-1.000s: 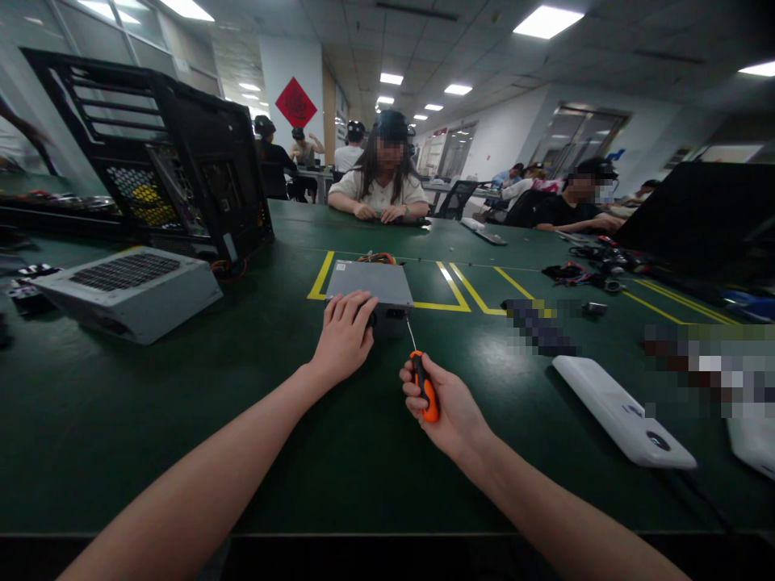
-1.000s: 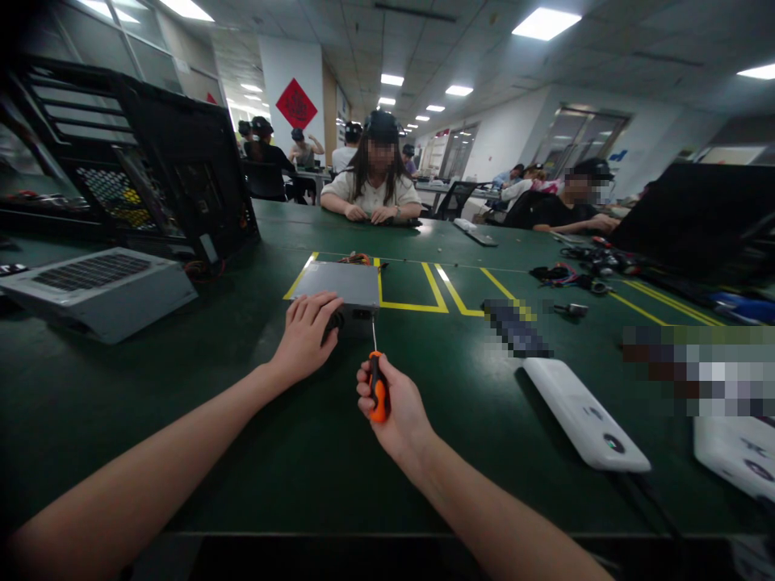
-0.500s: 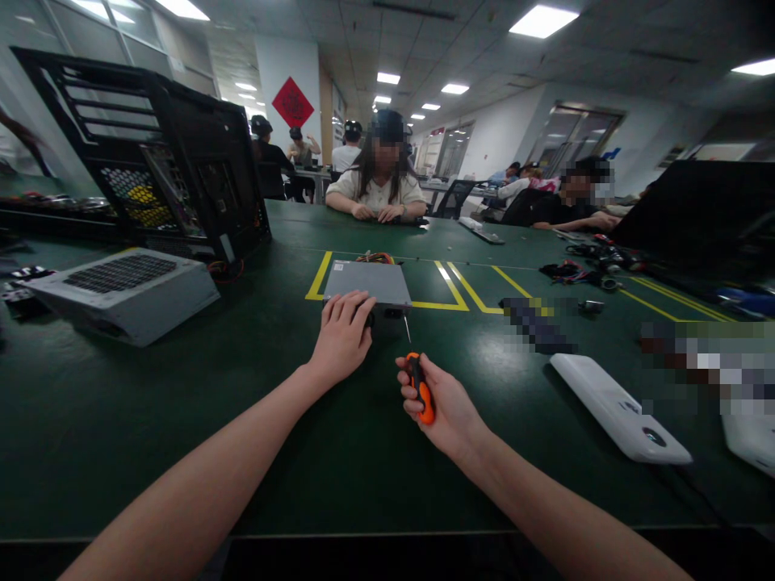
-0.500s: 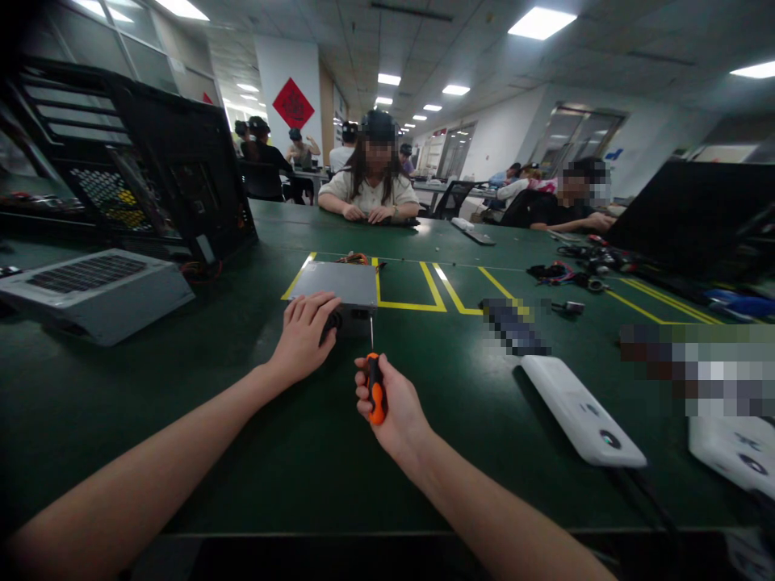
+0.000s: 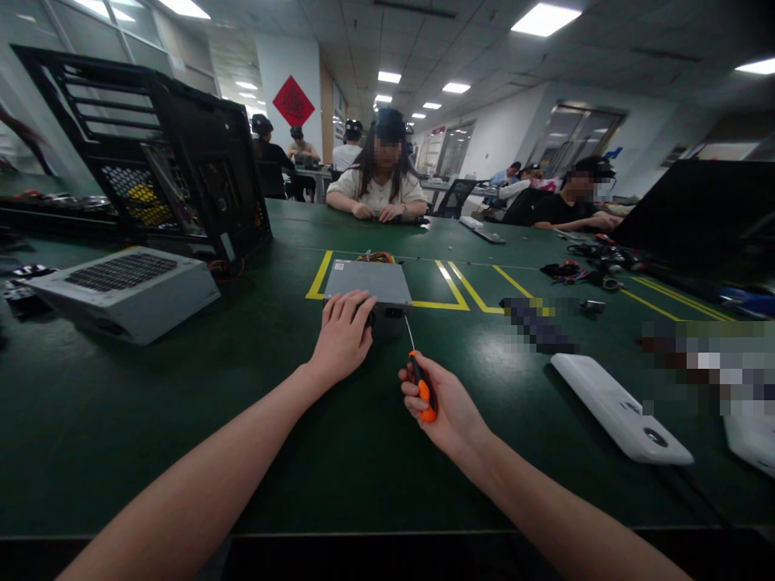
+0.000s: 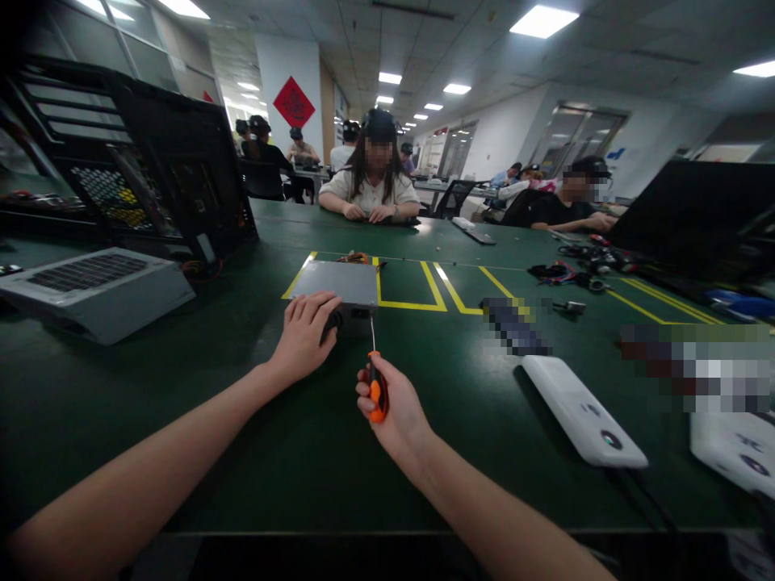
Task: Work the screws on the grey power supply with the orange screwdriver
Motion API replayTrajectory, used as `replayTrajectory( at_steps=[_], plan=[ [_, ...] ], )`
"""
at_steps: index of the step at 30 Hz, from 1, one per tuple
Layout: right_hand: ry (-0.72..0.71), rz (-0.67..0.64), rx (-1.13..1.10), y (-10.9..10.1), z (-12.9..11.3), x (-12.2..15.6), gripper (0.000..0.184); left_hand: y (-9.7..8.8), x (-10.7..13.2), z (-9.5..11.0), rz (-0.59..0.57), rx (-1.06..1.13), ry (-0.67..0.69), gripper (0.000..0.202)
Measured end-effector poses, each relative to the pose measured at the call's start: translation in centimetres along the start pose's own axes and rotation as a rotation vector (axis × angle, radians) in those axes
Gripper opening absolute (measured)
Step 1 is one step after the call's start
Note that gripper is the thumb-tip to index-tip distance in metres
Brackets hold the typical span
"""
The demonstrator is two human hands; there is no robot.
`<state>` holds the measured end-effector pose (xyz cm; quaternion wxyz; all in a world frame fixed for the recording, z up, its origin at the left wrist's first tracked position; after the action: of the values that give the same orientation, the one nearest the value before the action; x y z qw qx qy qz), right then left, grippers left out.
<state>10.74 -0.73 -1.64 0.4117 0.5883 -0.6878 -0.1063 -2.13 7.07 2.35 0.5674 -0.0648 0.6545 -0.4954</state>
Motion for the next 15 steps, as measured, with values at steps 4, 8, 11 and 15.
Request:
replayTrajectory(
  at_steps=[4, 8, 11, 15],
  plan=[
    [0.002, -0.014, -0.019, 0.06, -0.06, 0.07, 0.018, 0.0, 0.04, 0.0, -0.002, 0.006, 0.0, 0.046],
    [0.024, -0.005, 0.021, -0.04, 0.07, -0.08, 0.022, -0.02, 0.06, 0.0, 0.0, 0.004, -0.002, 0.046],
    [-0.002, 0.007, 0.01, -0.07, 0.08, -0.2, 0.014, -0.02, 0.05, -0.01, -0.002, 0.003, -0.003, 0.046],
    [-0.014, -0.011, -0.009, 0.04, 0.09, -0.1, 0.012, -0.01, 0.02, -0.01, 0.002, 0.01, 0.0, 0.047]
  ],
)
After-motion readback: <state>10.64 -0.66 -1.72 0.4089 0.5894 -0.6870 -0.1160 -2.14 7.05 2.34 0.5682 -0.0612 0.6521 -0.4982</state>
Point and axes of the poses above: each hand's wrist, its own x-axis away from the middle knuckle, its own y-axis out of the palm, z = x × y, the point moved 5 cm from there along -x, towards the middle knuckle, and after that the axes turned 2 degrees about -y, right-handed, at the moved point
